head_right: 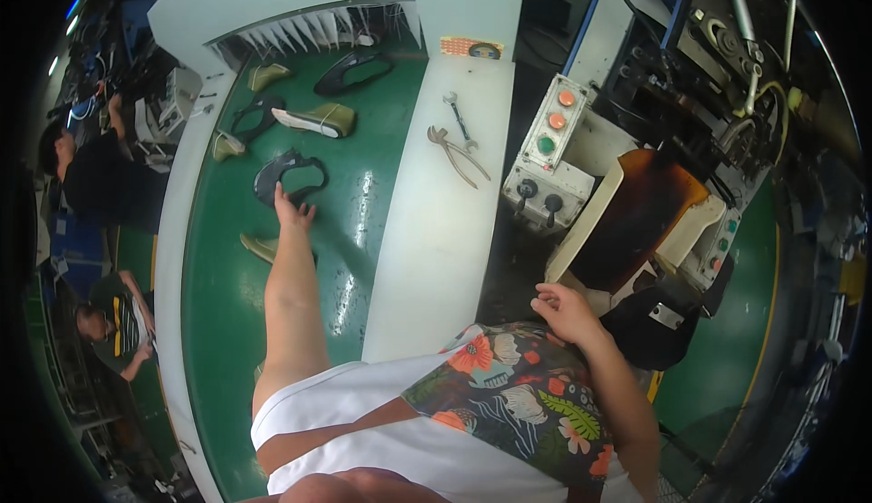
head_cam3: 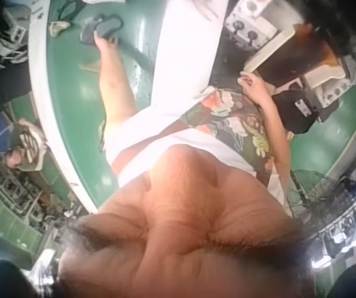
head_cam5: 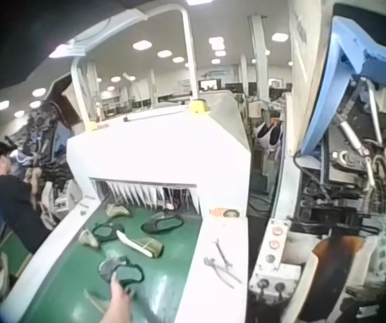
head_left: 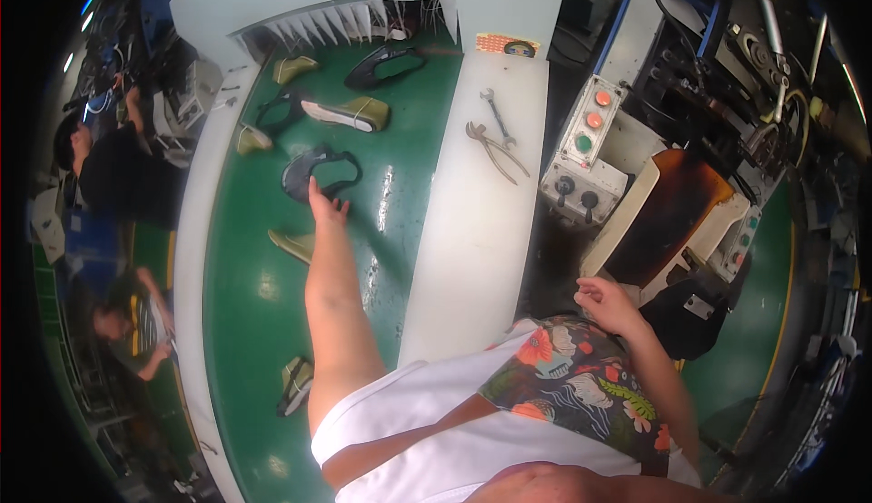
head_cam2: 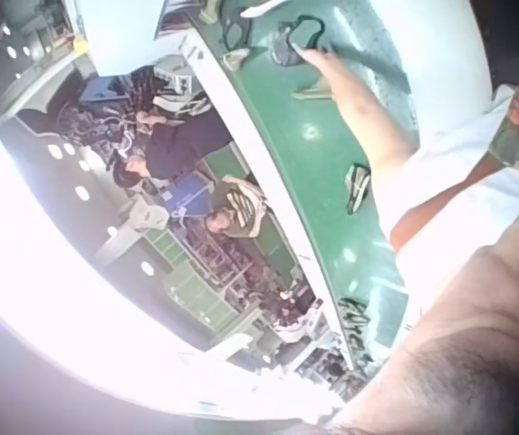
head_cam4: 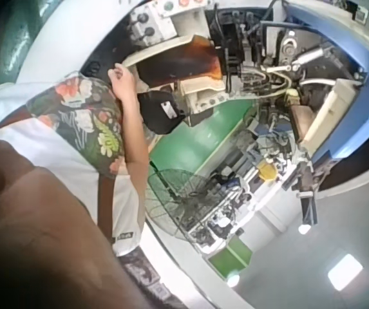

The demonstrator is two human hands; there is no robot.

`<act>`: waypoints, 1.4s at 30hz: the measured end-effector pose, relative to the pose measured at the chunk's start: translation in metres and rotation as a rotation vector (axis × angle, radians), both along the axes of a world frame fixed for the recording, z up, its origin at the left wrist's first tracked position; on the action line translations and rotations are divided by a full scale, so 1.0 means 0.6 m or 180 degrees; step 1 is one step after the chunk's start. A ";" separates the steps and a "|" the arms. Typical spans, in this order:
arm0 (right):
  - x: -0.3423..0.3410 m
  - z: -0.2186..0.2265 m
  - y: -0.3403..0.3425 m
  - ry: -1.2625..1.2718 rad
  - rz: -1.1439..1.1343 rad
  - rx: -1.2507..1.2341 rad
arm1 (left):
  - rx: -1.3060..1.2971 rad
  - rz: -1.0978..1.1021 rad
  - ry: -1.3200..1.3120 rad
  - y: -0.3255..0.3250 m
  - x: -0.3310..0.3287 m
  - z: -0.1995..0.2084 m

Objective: The person fits shoe uppers onto shoe lasts by hand, loads each shoe into a toe lasting machine, and operates the machine controls before placing the shoes onto a conveyor belt.

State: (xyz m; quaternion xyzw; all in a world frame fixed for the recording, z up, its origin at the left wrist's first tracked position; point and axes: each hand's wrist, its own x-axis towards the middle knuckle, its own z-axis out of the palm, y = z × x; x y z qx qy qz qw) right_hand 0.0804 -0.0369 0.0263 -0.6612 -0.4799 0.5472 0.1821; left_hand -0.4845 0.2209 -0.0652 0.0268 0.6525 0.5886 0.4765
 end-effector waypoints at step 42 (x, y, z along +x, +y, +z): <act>-0.076 0.088 0.008 0.1855 -0.0608 0.0979 | 0.0274 -0.0006 -0.0149 -0.302 -0.025 -0.044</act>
